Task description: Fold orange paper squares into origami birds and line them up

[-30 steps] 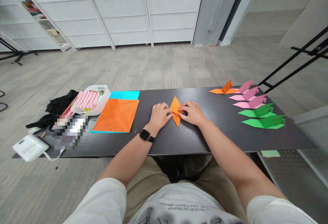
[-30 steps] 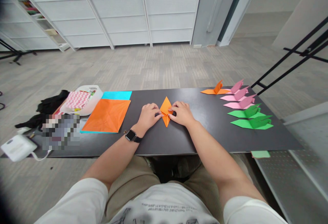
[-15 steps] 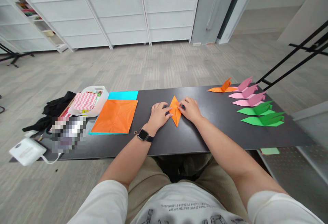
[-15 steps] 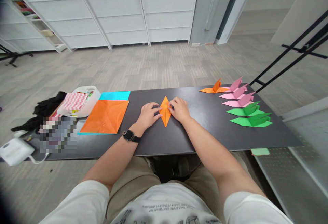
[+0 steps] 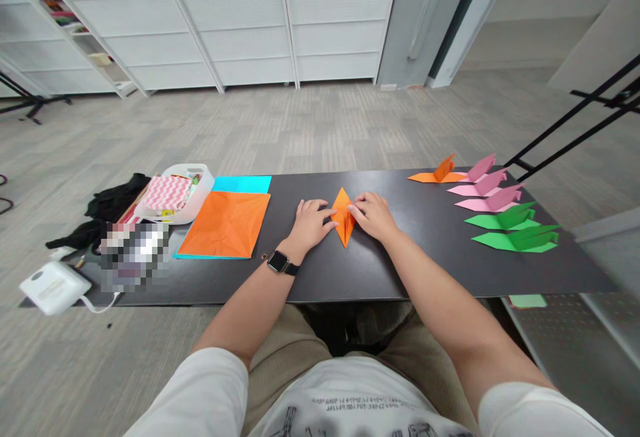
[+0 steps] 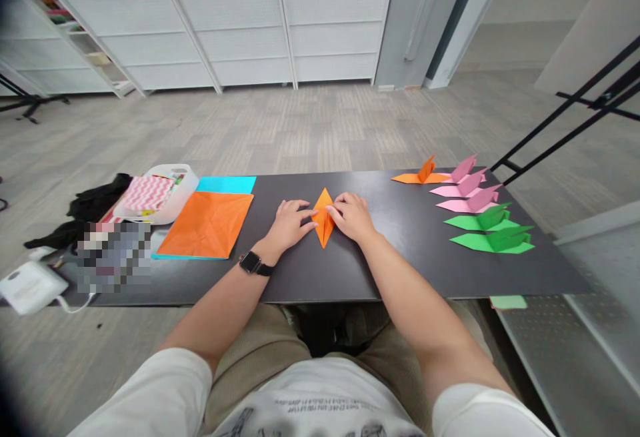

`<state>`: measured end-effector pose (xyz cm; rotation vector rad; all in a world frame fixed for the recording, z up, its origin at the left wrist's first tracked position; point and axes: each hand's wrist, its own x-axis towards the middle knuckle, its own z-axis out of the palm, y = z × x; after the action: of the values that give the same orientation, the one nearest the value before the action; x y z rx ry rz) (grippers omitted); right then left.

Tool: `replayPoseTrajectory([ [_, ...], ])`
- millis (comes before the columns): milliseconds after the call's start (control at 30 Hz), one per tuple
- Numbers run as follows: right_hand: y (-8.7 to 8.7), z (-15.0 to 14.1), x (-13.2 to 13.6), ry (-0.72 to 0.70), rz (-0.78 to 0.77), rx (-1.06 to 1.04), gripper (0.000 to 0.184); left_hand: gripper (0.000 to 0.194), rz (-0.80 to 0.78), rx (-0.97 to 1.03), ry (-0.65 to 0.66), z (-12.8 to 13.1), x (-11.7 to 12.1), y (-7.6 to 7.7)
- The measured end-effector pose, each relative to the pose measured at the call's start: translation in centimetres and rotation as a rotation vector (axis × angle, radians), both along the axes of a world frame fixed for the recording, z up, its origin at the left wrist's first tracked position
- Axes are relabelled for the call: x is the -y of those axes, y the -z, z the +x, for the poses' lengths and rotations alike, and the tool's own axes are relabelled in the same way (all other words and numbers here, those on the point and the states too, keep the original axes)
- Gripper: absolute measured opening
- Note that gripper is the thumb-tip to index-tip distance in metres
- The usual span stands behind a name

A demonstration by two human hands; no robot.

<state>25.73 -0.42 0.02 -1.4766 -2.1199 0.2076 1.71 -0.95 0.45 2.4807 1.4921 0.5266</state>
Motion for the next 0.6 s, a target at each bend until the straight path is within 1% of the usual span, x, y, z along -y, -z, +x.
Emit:
replayPoseTrajectory([
  [67,-0.3,0.5,0.2,0.030,0.004,-0.009,0.038,0.030,0.009,0.010,0.007,-0.1,-0.1,0.2],
  [133,-0.4,1.1,0.3,0.048,-0.006,0.001,0.035,0.030,0.014,0.021,0.017,-0.2,-0.3,0.3],
  [233,-0.4,2.0,0.6,-0.004,-0.025,0.041,0.013,0.031,0.021,0.037,0.037,-0.3,-0.4,0.5],
  [267,-0.3,2.2,0.6,-0.031,-0.027,0.053,0.014,0.031,0.023,0.043,0.046,-0.4,-0.4,0.6],
  [333,0.0,2.4,0.6,-0.071,-0.031,0.076,0.023,0.031,0.028,0.056,0.059,-0.4,-0.5,0.6],
  [367,0.1,2.5,0.6,-0.080,-0.032,0.086,0.024,0.031,0.029,0.064,0.065,-0.5,-0.5,0.6],
  [467,0.4,2.5,0.6,-0.085,-0.030,0.104,0.022,0.029,0.025,0.095,0.080,-0.4,-0.5,0.4],
  [600,0.5,2.5,0.6,-0.082,-0.022,0.091,0.022,0.022,0.000,0.190,0.068,-0.2,-0.6,-0.2],
])
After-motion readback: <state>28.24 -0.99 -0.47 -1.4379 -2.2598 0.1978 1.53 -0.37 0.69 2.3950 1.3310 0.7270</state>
